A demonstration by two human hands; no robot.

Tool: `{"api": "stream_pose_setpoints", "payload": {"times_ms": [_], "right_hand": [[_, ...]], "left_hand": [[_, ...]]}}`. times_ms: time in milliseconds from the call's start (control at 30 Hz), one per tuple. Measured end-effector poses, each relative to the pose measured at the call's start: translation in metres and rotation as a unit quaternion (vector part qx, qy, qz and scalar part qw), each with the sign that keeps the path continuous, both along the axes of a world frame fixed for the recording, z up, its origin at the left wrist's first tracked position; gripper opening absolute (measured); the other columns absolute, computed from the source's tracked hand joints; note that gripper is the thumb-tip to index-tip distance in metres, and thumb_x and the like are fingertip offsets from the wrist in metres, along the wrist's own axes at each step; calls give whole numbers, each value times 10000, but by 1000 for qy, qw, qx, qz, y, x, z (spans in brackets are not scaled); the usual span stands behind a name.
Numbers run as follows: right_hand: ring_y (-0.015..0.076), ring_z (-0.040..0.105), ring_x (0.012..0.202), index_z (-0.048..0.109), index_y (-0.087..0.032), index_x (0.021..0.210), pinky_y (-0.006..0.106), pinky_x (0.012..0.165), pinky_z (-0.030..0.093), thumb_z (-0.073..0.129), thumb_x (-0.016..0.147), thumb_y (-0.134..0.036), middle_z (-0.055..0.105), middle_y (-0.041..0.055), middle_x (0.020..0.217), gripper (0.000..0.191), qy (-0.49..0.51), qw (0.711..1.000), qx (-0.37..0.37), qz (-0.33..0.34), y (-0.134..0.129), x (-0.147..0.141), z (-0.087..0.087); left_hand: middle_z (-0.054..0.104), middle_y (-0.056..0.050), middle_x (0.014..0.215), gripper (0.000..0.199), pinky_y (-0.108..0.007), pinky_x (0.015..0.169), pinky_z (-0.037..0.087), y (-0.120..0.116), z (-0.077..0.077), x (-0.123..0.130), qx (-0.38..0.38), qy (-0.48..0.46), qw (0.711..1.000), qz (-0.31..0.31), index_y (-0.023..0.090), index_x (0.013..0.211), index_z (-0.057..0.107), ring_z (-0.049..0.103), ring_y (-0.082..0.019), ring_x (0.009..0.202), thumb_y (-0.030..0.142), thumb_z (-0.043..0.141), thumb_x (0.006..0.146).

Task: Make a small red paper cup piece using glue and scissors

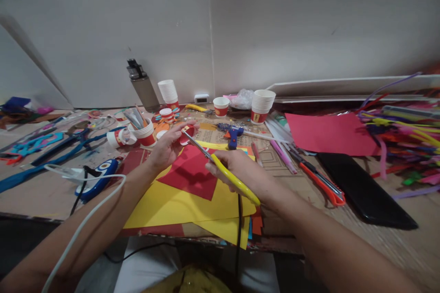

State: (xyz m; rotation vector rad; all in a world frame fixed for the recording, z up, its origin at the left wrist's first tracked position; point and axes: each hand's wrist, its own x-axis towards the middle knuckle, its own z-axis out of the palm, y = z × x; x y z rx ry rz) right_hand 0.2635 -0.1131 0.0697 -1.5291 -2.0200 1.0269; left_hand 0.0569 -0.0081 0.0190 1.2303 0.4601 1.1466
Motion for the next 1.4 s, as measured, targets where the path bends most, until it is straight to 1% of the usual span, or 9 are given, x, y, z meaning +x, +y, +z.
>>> {"api": "stream_pose_setpoints", "payload": {"times_ms": [100,233,400,700,867,1033,1200,1300,1400], "right_hand": [[42,477,371,478,-193,780,151,351,355,457,895,-544,483,-53,603,370,2,1000,-5,2,1,0,-1],[44,463,372,489,-192,774,155,349,346,451,896,-533,480,-51,589,364,-13,1000,8,-5,1,-1,-3],[50,437,366,482,-199,755,170,359,319,438,899,-515,481,-51,553,350,-27,999,24,-14,1,-2,-5],[60,427,373,477,-203,744,177,366,300,447,882,-530,477,-46,547,356,-23,1000,12,-18,2,-1,-6],[67,422,403,493,-200,720,192,401,288,504,853,-472,484,-41,550,303,-28,999,12,-15,3,0,-4],[79,436,447,498,-196,690,197,429,277,510,844,-410,484,-36,553,263,-43,999,22,-10,4,1,0],[93,441,498,560,-189,698,198,467,280,512,830,-400,521,-13,584,254,-42,998,35,-14,1,0,3],[100,440,514,614,-189,730,201,486,281,531,814,-411,544,-5,596,251,-42,998,33,-23,0,0,3],[103,440,532,621,-186,728,207,503,279,543,803,-389,558,-2,611,230,-44,998,42,-22,1,1,1]], "left_hand": [[646,-98,1235,361,-270,860,459,1,-1,0,14,1,1000,-4,188,1194,645,557,-235,1203,254,568,848],[635,-109,1246,367,-271,827,457,1,-1,0,7,12,1000,-1,180,1194,642,550,-251,1212,286,575,849],[645,-113,1232,377,-286,846,460,0,-2,1,3,16,1000,6,187,1204,642,566,-244,1187,290,588,846],[653,-104,1227,392,-287,878,464,0,-3,0,5,25,1000,1,191,1231,633,581,-226,1160,294,589,855],[644,-116,1241,420,-295,893,462,1,-4,-1,1,40,999,-2,187,1246,625,577,-238,1166,322,599,849],[661,-107,1209,390,-287,887,464,1,-5,-1,-7,35,999,-3,194,1218,642,577,-231,1169,307,604,847],[672,-104,1185,370,-276,869,469,-1,-3,1,-14,25,1000,-4,187,1198,649,570,-229,1185,275,607,841],[669,-109,1189,369,-285,890,465,-2,-2,2,-12,21,1000,0,181,1187,653,568,-234,1195,267,616,829],[659,-115,1207,381,-302,908,464,-2,-1,3,-15,19,1000,5,175,1185,650,565,-245,1201,278,628,819]]}}
